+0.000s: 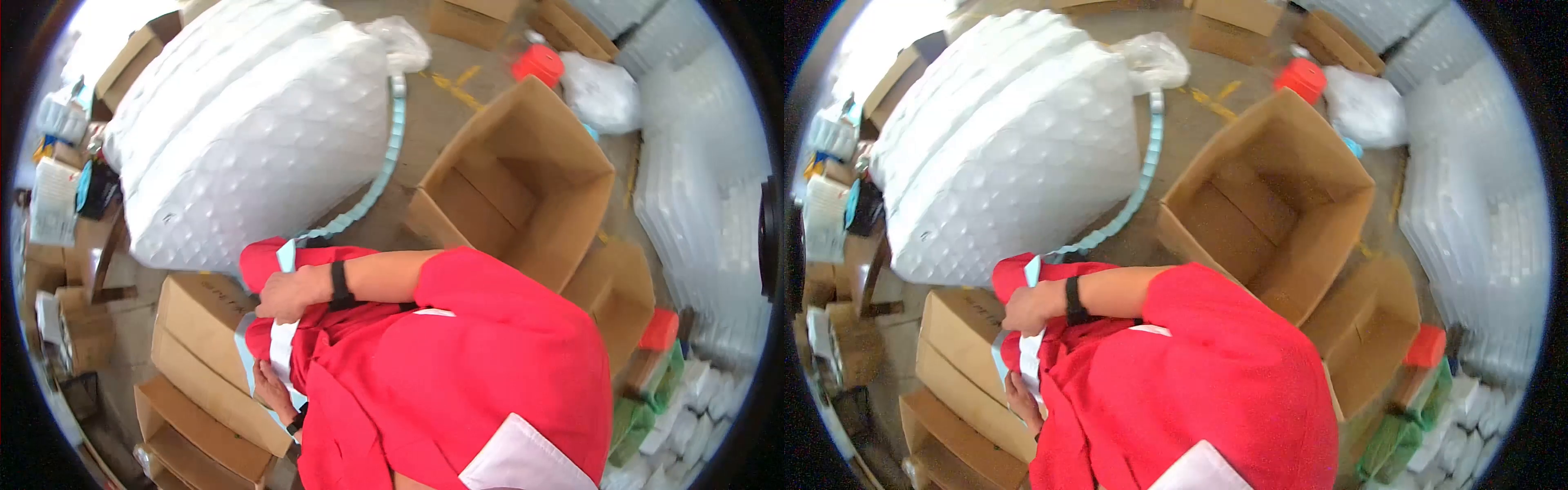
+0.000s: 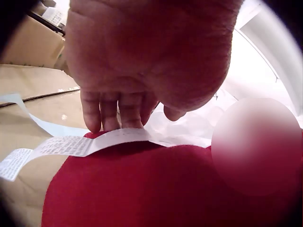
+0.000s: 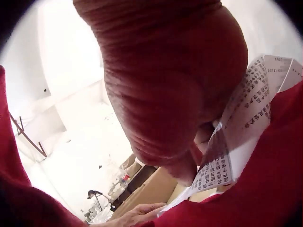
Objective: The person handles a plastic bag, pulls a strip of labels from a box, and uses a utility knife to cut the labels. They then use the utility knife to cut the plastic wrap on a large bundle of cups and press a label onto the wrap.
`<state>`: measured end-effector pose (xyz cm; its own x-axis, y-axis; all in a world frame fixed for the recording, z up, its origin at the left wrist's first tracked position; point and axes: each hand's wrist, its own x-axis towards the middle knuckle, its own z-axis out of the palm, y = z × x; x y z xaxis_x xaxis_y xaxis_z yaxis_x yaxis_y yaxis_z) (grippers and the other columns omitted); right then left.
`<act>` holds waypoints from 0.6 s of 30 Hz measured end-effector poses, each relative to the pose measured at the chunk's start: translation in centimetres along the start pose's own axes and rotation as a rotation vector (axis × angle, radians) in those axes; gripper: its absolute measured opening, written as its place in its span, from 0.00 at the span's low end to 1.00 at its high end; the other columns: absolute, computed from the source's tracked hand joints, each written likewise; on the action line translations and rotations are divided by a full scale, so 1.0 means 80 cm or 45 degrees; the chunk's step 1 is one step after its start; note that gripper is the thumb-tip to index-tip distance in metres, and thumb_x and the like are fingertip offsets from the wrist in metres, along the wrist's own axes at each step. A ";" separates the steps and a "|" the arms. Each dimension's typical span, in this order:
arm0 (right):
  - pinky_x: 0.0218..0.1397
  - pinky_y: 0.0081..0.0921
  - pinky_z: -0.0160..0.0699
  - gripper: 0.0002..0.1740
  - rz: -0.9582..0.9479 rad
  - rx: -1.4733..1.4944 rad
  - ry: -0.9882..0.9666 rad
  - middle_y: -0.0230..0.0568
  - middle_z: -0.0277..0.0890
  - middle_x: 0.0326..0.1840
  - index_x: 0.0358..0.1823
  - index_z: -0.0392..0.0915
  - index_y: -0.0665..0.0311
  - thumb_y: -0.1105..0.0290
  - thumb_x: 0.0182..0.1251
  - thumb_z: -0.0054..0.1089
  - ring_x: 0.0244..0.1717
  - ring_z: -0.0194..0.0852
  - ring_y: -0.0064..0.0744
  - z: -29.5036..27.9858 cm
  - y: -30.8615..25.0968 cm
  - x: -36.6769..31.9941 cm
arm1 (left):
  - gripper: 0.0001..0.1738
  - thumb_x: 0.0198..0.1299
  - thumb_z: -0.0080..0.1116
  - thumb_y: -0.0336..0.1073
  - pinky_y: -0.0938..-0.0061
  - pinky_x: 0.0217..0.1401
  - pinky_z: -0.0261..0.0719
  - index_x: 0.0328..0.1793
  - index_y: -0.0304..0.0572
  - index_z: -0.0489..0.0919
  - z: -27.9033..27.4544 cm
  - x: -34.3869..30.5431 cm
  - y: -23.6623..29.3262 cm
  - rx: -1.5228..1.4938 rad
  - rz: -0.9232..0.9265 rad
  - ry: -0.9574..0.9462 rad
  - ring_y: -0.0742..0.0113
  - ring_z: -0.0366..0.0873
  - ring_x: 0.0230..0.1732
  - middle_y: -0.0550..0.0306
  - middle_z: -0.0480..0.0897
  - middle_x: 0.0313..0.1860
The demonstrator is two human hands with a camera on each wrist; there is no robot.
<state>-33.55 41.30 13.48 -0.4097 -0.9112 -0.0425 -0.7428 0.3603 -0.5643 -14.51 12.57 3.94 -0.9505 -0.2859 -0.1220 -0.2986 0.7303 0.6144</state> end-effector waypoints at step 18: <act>0.44 0.43 0.80 0.26 -0.064 0.236 -0.259 0.51 0.85 0.43 0.65 0.79 0.58 0.74 0.64 0.67 0.41 0.84 0.52 -0.063 0.055 0.000 | 0.19 0.75 0.56 0.47 0.54 0.51 0.83 0.57 0.40 0.85 0.027 -0.065 0.020 -0.178 -0.317 0.418 0.39 0.87 0.47 0.37 0.88 0.44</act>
<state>-39.51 43.90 15.15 -0.2466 -0.9550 -0.1646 -0.6422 0.2882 -0.7103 -10.28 16.58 3.84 -0.7661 -0.6415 -0.0391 -0.4790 0.5294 0.7002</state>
